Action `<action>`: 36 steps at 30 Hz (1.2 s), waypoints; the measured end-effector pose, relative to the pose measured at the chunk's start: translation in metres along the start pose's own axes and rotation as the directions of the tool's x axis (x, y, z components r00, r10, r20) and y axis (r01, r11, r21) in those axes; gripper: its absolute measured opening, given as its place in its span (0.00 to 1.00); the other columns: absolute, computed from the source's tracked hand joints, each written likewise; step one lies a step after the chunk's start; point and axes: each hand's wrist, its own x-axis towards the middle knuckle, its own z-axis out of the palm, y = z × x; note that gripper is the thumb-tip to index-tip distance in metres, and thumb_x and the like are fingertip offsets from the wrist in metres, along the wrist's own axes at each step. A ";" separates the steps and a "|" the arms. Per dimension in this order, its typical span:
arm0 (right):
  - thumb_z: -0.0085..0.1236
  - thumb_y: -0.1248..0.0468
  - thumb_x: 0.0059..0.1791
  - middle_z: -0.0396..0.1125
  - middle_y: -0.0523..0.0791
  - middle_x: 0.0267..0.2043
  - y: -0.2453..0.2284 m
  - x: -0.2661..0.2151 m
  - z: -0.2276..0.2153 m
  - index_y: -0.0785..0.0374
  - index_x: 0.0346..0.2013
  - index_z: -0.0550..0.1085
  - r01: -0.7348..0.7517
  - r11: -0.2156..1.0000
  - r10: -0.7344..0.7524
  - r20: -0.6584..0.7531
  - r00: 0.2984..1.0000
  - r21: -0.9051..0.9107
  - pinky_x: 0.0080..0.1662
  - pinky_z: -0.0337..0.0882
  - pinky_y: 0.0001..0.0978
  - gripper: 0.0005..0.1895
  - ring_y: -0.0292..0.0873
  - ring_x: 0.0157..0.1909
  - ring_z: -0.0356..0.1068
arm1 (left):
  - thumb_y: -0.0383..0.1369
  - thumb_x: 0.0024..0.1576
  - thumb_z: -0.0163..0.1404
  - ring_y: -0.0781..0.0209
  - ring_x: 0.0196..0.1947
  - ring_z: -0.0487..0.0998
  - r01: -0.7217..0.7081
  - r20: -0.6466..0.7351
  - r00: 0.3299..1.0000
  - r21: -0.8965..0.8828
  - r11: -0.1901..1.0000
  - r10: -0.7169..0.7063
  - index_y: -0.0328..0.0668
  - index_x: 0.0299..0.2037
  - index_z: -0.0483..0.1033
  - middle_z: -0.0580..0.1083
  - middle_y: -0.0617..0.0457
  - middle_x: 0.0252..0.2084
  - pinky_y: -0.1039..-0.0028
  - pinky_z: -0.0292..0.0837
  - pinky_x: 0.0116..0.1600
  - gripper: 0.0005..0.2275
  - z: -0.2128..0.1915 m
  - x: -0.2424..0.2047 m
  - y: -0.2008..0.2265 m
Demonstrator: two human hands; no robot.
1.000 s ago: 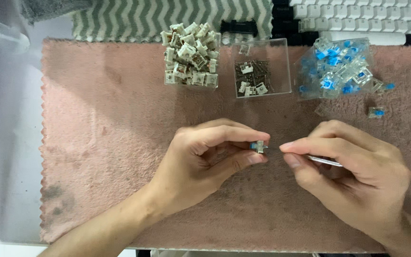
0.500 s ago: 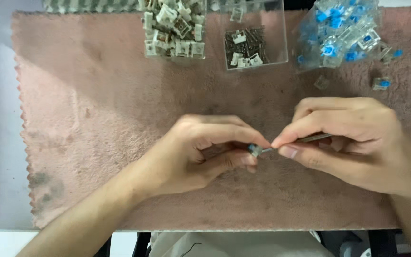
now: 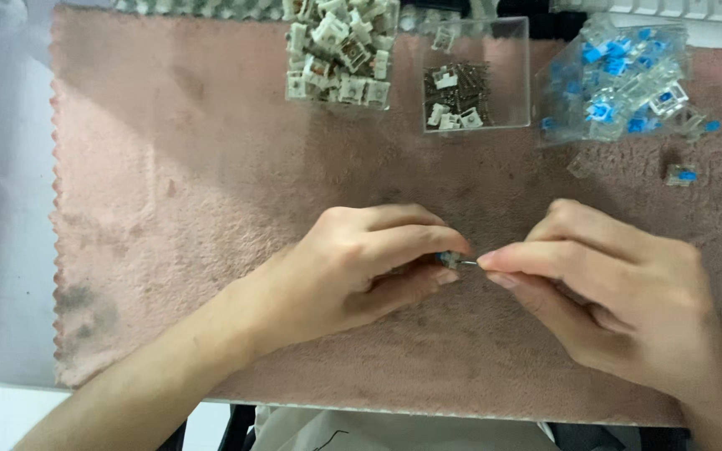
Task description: The person disassembles a blue mechanical keyboard switch using a metal tool to remove the stem and housing. They then insert a new stem into a white switch housing and reassemble the switch components. The person handles multiple switches and tools on a pink mat.
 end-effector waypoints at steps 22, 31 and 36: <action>0.68 0.70 0.55 0.73 0.42 0.34 0.005 0.008 0.008 0.60 0.47 0.85 -0.028 0.997 0.035 -0.100 0.994 0.076 0.31 0.62 0.23 0.07 0.34 0.29 0.67 | 0.27 0.65 0.65 0.69 0.38 0.90 0.155 -0.114 0.975 -0.257 0.954 -0.189 0.40 0.54 0.85 0.87 0.52 0.41 0.80 0.94 0.48 0.09 0.003 0.004 0.001; 0.68 0.63 0.55 0.76 0.39 0.31 0.000 0.000 0.022 0.57 0.42 0.86 -0.183 0.981 0.186 -0.057 0.981 0.062 0.30 0.66 0.24 0.04 0.33 0.25 0.69 | 0.28 0.68 0.59 0.60 0.33 0.86 0.072 -0.094 0.993 -0.057 0.996 -0.077 0.35 0.53 0.81 0.80 0.49 0.38 0.72 0.84 0.40 0.07 0.022 -0.006 -0.017; 0.65 0.76 0.58 0.70 0.49 0.35 -0.016 0.001 0.031 0.75 0.48 0.81 0.125 0.969 -0.161 -0.160 0.974 -0.215 0.41 0.70 0.35 0.05 0.46 0.32 0.63 | 0.23 0.59 0.64 0.58 0.31 0.83 0.075 -0.262 0.963 0.056 0.996 -0.058 0.34 0.48 0.83 0.83 0.49 0.36 0.70 0.82 0.40 0.08 0.035 -0.005 -0.020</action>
